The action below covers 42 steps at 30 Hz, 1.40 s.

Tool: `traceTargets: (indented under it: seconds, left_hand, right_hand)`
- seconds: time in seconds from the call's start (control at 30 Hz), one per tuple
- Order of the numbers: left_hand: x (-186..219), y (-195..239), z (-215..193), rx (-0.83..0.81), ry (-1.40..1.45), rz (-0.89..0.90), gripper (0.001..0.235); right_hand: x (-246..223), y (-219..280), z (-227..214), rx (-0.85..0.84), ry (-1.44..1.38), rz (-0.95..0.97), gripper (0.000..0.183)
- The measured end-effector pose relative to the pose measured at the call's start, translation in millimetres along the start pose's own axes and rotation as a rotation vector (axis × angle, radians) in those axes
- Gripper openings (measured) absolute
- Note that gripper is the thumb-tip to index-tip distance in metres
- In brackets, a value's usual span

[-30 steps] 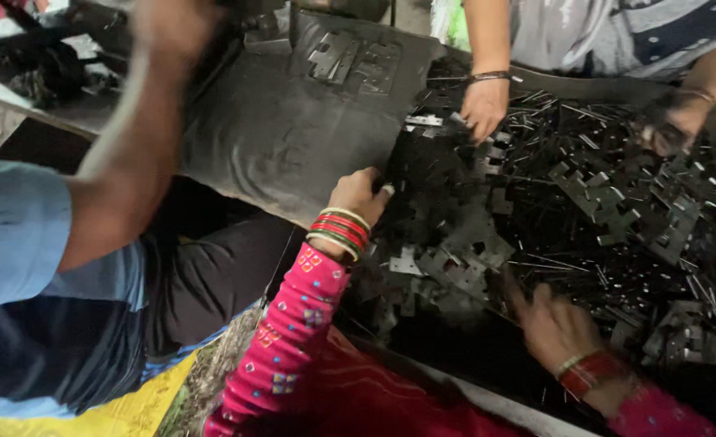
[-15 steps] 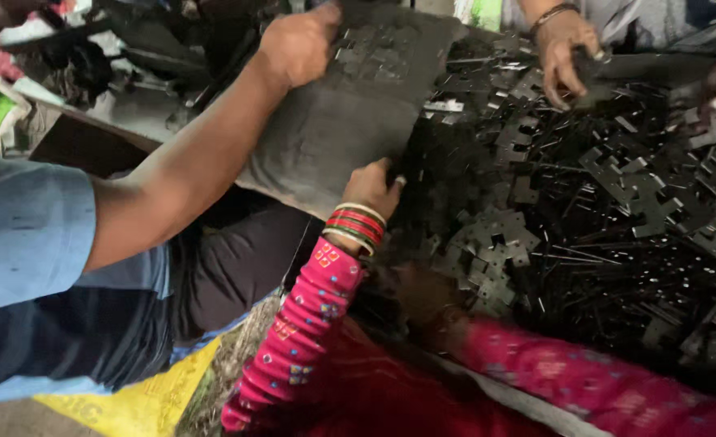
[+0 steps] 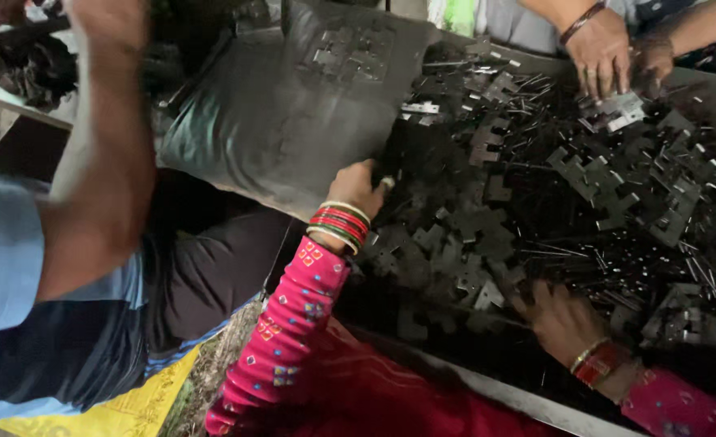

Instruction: The person, along with several other people, reaches into a large tray filled with small T-shaped and E-shaped metal components, picking them up one by one and placing them onto a black padded surface for sorting.

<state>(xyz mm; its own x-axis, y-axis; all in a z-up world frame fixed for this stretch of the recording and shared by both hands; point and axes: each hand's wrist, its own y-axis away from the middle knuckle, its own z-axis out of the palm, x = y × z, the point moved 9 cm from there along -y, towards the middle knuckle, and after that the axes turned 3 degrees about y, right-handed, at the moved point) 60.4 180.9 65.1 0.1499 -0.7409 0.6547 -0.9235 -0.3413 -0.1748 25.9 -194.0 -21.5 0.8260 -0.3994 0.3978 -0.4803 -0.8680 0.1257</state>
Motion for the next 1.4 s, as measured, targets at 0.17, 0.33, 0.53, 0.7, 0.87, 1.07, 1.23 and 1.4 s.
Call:
traceTargets:
  seconds: [0.17, 0.33, 0.53, 0.7, 0.87, 1.07, 1.23, 1.4]
  left_hand:
    - [11, 1, -3, -0.032, -0.112, -0.008, 0.035]
    - [32, 11, 15, -0.074, -0.315, -0.014, 0.038]
    - [22, 51, 156, -0.652, 0.054, 0.166, 0.043]
    - [45, 94, 209, -0.637, 0.752, 0.458, 0.045]
    - [-21, 94, 242, -0.854, 0.777, -0.606, 0.05]
    - [-17, 93, 247, -0.806, 0.48, -0.007, 0.037]
    - [7, 116, 284, -0.908, 0.181, -0.224, 0.048]
    - [190, 140, 304, -0.842, 0.054, 0.228, 0.054]
  right_hand:
    - [14, 18, -13, -0.113, -0.287, 0.206, 0.099]
    - [32, 45, 3, -0.195, -0.31, 0.46, 0.094]
    - [-7, 39, 88, -0.113, -1.516, 1.031, 0.044]
    - [-37, -34, 36, 0.46, -2.006, 0.669, 0.048]
    - [29, 50, -11, 0.225, -1.065, 0.592, 0.052]
    - [169, 293, 80, -0.474, -0.274, 1.202, 0.054]
    - [196, 452, 131, -0.433, -0.037, 1.359, 0.051]
    - [187, 482, 170, -0.331, -0.166, 1.531, 0.043]
